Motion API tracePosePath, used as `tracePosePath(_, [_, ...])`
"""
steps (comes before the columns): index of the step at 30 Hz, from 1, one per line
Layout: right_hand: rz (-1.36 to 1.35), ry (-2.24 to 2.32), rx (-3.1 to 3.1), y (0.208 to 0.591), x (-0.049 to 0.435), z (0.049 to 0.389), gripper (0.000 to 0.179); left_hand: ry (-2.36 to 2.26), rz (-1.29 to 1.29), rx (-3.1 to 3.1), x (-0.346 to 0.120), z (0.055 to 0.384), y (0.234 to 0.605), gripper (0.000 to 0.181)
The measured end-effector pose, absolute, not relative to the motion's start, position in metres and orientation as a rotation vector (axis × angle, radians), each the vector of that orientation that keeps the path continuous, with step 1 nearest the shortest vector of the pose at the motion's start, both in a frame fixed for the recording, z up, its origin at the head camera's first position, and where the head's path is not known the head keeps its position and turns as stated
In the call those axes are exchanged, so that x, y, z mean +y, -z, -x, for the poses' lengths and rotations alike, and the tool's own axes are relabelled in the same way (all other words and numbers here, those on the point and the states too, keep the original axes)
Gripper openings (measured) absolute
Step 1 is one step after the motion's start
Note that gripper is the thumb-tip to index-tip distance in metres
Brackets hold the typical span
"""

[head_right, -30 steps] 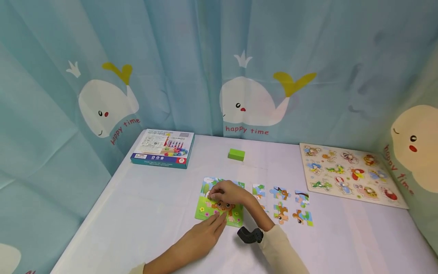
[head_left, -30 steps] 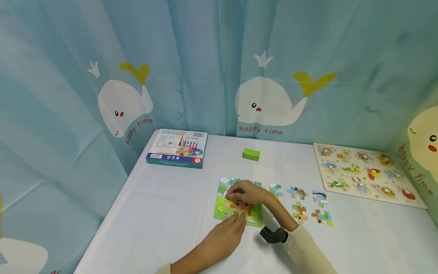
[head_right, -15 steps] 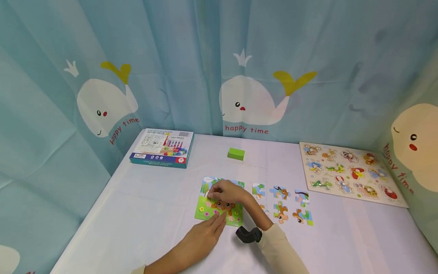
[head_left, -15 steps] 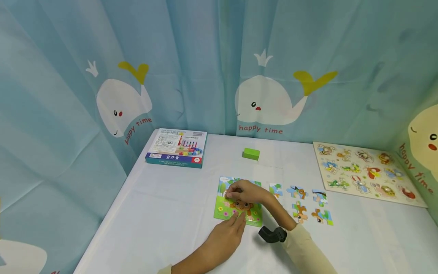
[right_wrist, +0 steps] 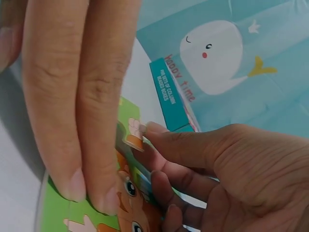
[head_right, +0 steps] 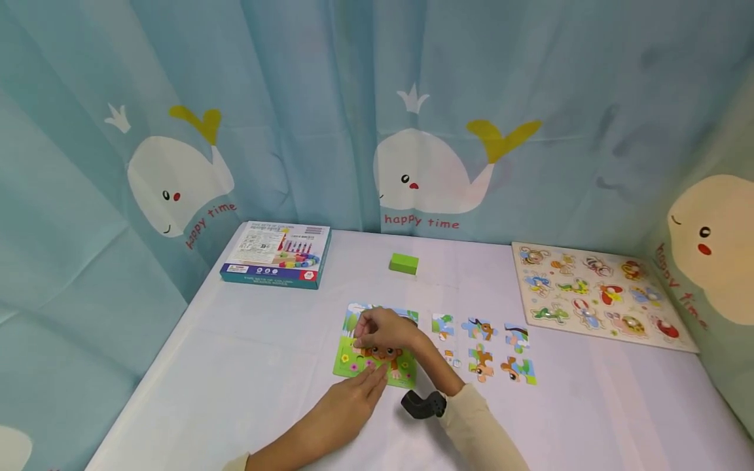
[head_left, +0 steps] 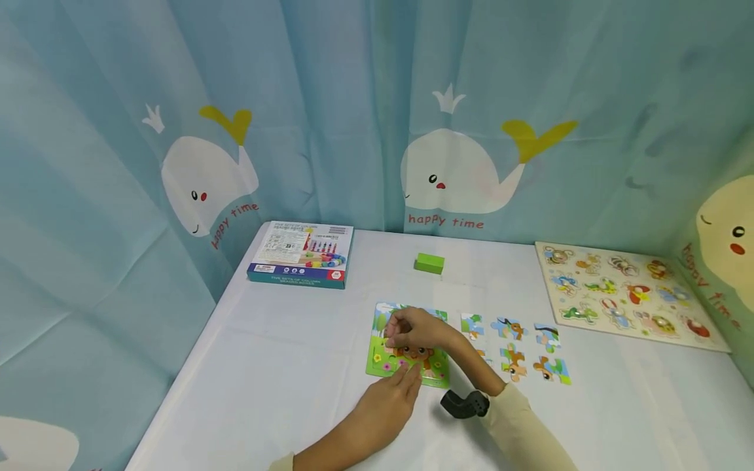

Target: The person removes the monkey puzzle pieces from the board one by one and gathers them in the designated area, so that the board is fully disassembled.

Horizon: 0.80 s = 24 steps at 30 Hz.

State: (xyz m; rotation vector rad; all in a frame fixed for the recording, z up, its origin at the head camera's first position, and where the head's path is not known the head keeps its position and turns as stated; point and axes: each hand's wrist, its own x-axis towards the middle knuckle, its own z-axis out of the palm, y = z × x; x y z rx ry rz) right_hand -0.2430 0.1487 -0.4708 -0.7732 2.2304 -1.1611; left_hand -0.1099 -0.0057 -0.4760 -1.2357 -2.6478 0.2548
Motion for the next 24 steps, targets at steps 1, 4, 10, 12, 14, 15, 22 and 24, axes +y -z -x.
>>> tracePosePath(1, [0.759,1.162,2.235,0.470,0.148,0.242,0.013,-0.256,1.229,-2.649,-0.006,0.110,0.476,0.043])
tracePosePath(4, [0.732,1.173,2.240,0.469,0.147,0.241,0.014,-0.261,1.220,-2.640,-0.006,0.110,0.476,0.042])
tracePosePath(10, [0.702,1.209,2.236,0.468,0.145,0.240,0.014,-0.242,1.218,-2.621,-0.007,0.111,0.476,0.040])
tracePosePath(12, [0.697,1.226,2.239,0.469,0.145,0.239,0.014,-0.231,1.213,-2.610,-0.007,0.111,0.477,0.040])
tracePosePath(14, [0.692,1.253,2.244,0.469,0.145,0.238,0.015,-0.215,1.214,-2.607,-0.007,0.111,0.478,0.040])
tracePosePath(15, [0.690,1.268,2.251,0.470,0.146,0.238,0.015,-0.211,1.218,-2.607,-0.007,0.111,0.479,0.041])
tracePosePath(22, [0.640,1.394,2.328,0.471,0.156,0.236,0.012,-0.233,1.270,-2.678,-0.008,0.115,0.480,0.042])
tracePosePath(24, [0.620,1.419,2.353,0.469,0.161,0.236,0.011,-0.230,1.287,-2.694,-0.010,0.119,0.480,0.041])
